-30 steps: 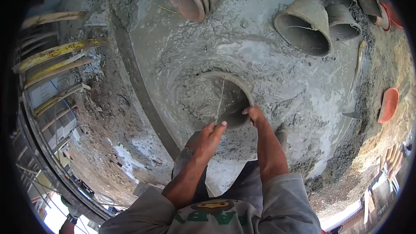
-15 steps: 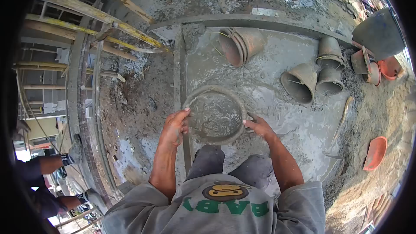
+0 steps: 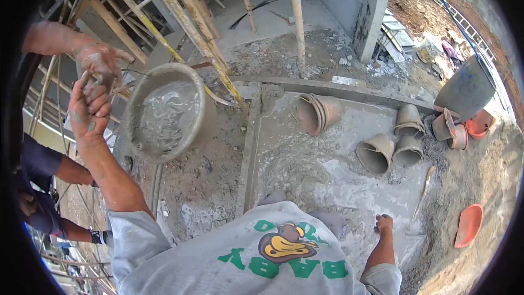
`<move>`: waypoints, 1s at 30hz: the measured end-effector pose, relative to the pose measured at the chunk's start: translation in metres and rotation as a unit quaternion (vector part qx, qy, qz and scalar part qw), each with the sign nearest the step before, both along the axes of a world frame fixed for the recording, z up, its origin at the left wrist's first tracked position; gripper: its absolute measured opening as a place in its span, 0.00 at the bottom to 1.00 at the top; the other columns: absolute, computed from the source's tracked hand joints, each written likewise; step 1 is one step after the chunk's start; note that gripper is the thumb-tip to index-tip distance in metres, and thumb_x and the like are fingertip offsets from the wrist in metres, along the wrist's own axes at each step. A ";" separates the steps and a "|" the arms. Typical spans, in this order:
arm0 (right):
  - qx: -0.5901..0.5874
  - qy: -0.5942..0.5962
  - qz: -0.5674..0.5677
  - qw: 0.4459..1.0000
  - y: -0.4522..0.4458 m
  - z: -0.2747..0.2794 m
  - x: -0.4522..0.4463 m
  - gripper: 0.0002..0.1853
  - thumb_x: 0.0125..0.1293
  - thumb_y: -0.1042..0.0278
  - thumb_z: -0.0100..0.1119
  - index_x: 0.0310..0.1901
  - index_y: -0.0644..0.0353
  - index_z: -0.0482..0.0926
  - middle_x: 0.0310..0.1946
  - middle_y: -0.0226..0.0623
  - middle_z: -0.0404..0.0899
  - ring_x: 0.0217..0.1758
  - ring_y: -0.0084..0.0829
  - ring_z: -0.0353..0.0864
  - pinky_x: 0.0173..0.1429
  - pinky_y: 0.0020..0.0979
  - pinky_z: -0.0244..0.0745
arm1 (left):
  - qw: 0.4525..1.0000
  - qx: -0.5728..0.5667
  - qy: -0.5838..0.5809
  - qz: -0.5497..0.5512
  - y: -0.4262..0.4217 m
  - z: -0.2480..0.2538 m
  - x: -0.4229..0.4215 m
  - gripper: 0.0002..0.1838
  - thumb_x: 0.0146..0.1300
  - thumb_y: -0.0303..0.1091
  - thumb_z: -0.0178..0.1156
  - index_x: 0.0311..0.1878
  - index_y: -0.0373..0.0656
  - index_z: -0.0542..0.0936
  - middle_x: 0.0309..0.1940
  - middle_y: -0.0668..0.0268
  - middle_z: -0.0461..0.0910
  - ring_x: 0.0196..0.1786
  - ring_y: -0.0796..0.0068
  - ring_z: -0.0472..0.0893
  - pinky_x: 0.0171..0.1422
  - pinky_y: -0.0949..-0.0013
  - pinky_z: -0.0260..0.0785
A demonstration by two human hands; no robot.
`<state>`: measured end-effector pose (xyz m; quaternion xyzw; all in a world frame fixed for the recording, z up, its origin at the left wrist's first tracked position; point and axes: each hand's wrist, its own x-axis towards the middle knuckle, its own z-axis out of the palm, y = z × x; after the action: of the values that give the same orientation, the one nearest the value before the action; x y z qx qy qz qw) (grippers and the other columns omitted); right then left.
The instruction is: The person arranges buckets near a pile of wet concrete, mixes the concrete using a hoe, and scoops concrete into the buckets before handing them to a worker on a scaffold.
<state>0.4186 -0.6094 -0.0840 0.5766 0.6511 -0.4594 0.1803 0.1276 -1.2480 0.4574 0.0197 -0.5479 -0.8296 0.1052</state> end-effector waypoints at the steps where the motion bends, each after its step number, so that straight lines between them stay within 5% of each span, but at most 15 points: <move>1: -0.013 -0.043 -0.018 0.999 0.001 0.004 0.026 0.18 0.61 0.63 0.56 0.49 0.64 0.73 0.31 0.45 0.75 0.22 0.42 0.77 0.22 0.43 0.76 | 0.999 -0.001 -0.001 0.050 -0.023 0.006 -0.009 0.06 0.64 0.36 0.55 0.32 0.47 0.72 0.14 0.81 0.52 0.12 0.90 0.50 0.14 0.82 0.41; 3: -0.018 -0.093 -0.081 0.992 0.016 -0.010 0.082 0.18 0.61 0.64 0.57 0.47 0.69 0.72 0.32 0.51 0.75 0.22 0.48 0.78 0.23 0.48 0.77 | 0.984 -0.139 0.034 0.104 -0.100 0.013 -0.027 0.16 0.70 0.32 0.45 0.58 0.47 0.73 0.17 0.80 0.52 0.14 0.91 0.49 0.15 0.84 0.39; 6: -0.008 -0.118 -0.149 0.982 0.022 0.020 0.109 0.15 0.58 0.66 0.60 0.41 0.71 0.75 0.28 0.50 0.76 0.19 0.45 0.78 0.19 0.44 0.75 | 0.974 -0.151 0.034 0.165 -0.236 0.034 -0.041 0.14 0.68 0.32 0.48 0.54 0.44 0.73 0.20 0.76 0.58 0.17 0.88 0.53 0.18 0.83 0.43; 10: 0.049 -0.043 -0.113 0.991 0.039 0.033 0.065 0.16 0.59 0.63 0.58 0.45 0.65 0.76 0.31 0.43 0.77 0.21 0.36 0.77 0.24 0.38 0.76 | 0.900 -0.283 0.015 0.332 -0.263 0.027 -0.006 0.17 0.66 0.38 0.51 0.54 0.41 0.74 0.28 0.66 0.66 0.26 0.75 0.63 0.29 0.74 0.53; 12: 0.047 0.009 -0.089 0.995 0.038 0.030 0.025 0.18 0.58 0.62 0.57 0.48 0.62 0.76 0.30 0.38 0.77 0.25 0.31 0.77 0.28 0.34 0.77 | 0.802 -0.399 0.016 0.444 -0.248 0.016 0.003 0.19 0.65 0.41 0.52 0.54 0.40 0.75 0.32 0.61 0.70 0.31 0.69 0.68 0.34 0.69 0.58; 15: 0.006 0.069 -0.022 0.997 0.027 0.005 -0.033 0.24 0.59 0.61 0.58 0.56 0.62 0.72 0.39 0.43 0.80 0.32 0.34 0.81 0.32 0.33 0.77 | 0.506 -0.601 0.088 0.612 -0.171 -0.024 -0.007 0.23 0.63 0.45 0.55 0.54 0.38 0.76 0.39 0.54 0.77 0.38 0.59 0.76 0.43 0.62 0.65; 16: -0.009 0.067 0.017 0.998 0.026 -0.008 -0.047 0.25 0.59 0.61 0.58 0.57 0.62 0.71 0.41 0.43 0.80 0.33 0.34 0.82 0.33 0.33 0.77 | 0.451 -0.637 0.125 0.613 -0.135 -0.055 -0.020 0.24 0.62 0.46 0.56 0.54 0.37 0.76 0.41 0.51 0.79 0.40 0.56 0.79 0.45 0.60 0.68; 17: -0.021 0.056 0.045 0.997 0.027 -0.023 -0.060 0.27 0.57 0.60 0.59 0.58 0.63 0.71 0.43 0.47 0.80 0.33 0.34 0.82 0.32 0.32 0.77 | 0.459 -0.661 0.148 0.575 -0.088 -0.101 -0.038 0.25 0.62 0.48 0.57 0.54 0.37 0.77 0.43 0.49 0.81 0.43 0.53 0.81 0.48 0.58 0.70; 18: 0.007 0.042 0.088 0.995 0.031 -0.052 -0.062 0.28 0.56 0.59 0.60 0.58 0.63 0.71 0.43 0.49 0.80 0.33 0.35 0.82 0.34 0.33 0.78 | 0.589 -0.633 0.127 0.486 -0.025 -0.172 -0.053 0.18 0.65 0.39 0.55 0.49 0.34 0.79 0.46 0.54 0.80 0.48 0.62 0.79 0.54 0.66 0.69; 20: 0.067 0.015 0.188 0.980 0.051 -0.120 -0.072 0.30 0.54 0.58 0.61 0.58 0.63 0.71 0.45 0.52 0.79 0.34 0.37 0.83 0.38 0.35 0.78 | 0.805 -0.553 -0.047 0.211 0.073 -0.346 -0.072 0.22 0.66 0.40 0.55 0.57 0.33 0.72 0.52 0.56 0.76 0.54 0.69 0.74 0.61 0.68 0.62; 21: 0.083 0.010 0.202 0.976 0.063 -0.147 -0.077 0.35 0.52 0.55 0.62 0.60 0.65 0.68 0.50 0.57 0.76 0.44 0.43 0.82 0.51 0.37 0.75 | 0.841 -0.519 -0.128 0.078 0.129 -0.436 -0.065 0.25 0.64 0.38 0.57 0.60 0.34 0.68 0.54 0.56 0.73 0.56 0.68 0.73 0.62 0.67 0.61; 23: 0.137 0.021 0.174 0.975 0.096 -0.196 -0.093 0.38 0.51 0.54 0.63 0.62 0.65 0.65 0.50 0.62 0.74 0.53 0.48 0.75 0.58 0.37 0.69 | 0.791 -0.590 -0.111 -0.122 0.218 -0.598 -0.040 0.30 0.56 0.30 0.64 0.62 0.34 0.66 0.57 0.52 0.72 0.60 0.62 0.72 0.64 0.64 0.61; 24: 0.165 0.029 0.149 0.974 0.111 -0.221 -0.102 0.40 0.50 0.53 0.64 0.63 0.65 0.64 0.51 0.64 0.73 0.58 0.51 0.72 0.62 0.37 0.67 | 0.749 -0.626 -0.135 -0.173 0.290 -0.634 -0.034 0.33 0.53 0.28 0.65 0.63 0.35 0.65 0.58 0.49 0.71 0.62 0.58 0.71 0.64 0.62 0.61; 29: 0.241 0.221 0.094 0.940 0.208 -0.364 -0.146 0.45 0.46 0.57 0.72 0.64 0.65 0.61 0.49 0.57 0.75 0.53 0.50 0.75 0.58 0.40 0.69 | 0.813 -0.478 -0.142 -0.299 0.538 -0.865 -0.058 0.53 0.45 0.31 0.72 0.71 0.38 0.49 0.64 0.43 0.60 0.68 0.51 0.60 0.70 0.62 0.54; 30: 0.212 0.258 0.078 0.939 0.219 -0.384 -0.152 0.44 0.47 0.56 0.72 0.63 0.66 0.62 0.47 0.53 0.77 0.49 0.48 0.77 0.54 0.39 0.72 | 0.802 -0.536 -0.067 -0.256 0.569 -0.912 -0.059 0.48 0.48 0.38 0.72 0.68 0.38 0.56 0.57 0.47 0.70 0.56 0.57 0.73 0.62 0.64 0.62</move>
<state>0.2662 -0.3903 -0.4685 0.4109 0.8006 -0.4278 -0.0848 0.0691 -0.6788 -0.4544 -0.1251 -0.8962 -0.3968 -0.1539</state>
